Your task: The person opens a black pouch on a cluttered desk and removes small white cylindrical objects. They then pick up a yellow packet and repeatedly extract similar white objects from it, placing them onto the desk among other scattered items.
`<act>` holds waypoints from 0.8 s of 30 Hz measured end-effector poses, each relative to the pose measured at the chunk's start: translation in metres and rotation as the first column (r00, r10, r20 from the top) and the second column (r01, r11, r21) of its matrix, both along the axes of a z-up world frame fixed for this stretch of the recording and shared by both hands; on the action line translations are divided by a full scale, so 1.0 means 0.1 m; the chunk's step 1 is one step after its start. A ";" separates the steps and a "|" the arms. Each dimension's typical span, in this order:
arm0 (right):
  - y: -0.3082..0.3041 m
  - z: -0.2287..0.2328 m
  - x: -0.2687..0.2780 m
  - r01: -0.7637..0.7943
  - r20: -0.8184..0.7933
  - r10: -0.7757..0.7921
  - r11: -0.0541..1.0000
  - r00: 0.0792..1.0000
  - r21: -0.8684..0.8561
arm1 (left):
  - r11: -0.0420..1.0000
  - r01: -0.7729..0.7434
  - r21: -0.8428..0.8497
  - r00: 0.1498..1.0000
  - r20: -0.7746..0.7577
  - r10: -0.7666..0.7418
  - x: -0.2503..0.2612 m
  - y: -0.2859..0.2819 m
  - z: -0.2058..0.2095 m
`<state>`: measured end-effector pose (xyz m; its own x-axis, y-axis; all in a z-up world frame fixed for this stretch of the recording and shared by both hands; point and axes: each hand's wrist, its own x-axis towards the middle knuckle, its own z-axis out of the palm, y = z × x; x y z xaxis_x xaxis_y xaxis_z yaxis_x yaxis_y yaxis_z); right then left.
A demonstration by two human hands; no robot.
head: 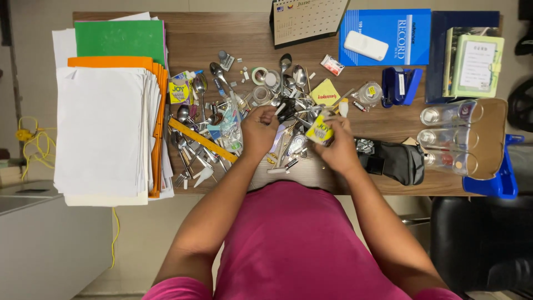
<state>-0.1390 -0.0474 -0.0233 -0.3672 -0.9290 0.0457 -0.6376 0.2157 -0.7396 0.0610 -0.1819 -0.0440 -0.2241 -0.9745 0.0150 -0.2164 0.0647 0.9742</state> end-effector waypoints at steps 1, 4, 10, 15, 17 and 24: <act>0.05 0.02 0.06 0.008 -0.007 -0.008 1.000 1.000 -0.004 | 1.000 0.008 -0.004 1.000 -0.007 -0.008 0.03 0.01 0.01; 0.18 0.08 0.26 -0.065 0.095 0.054 0.992 0.994 0.112 | 0.997 0.055 -0.049 0.997 0.055 -0.052 0.15 0.04 0.02; 0.39 0.01 0.52 -0.064 0.082 0.054 0.989 0.995 0.131 | 0.990 0.041 0.137 0.997 -0.067 -0.032 0.51 0.12 -0.28; 0.45 0.17 0.77 -0.101 0.082 0.103 0.995 0.991 -0.023 | 0.897 0.331 0.292 0.935 -0.230 -0.270 0.82 0.15 0.03; 0.47 0.13 0.85 -0.070 0.165 0.073 0.997 0.984 -0.021 | 0.871 0.424 0.246 0.888 -0.301 -0.347 0.88 0.19 0.25; 0.42 0.28 1.07 -0.067 0.297 0.101 0.990 0.949 -0.123 | 0.758 0.627 -0.180 0.768 -0.026 -0.640 0.94 0.21 1.14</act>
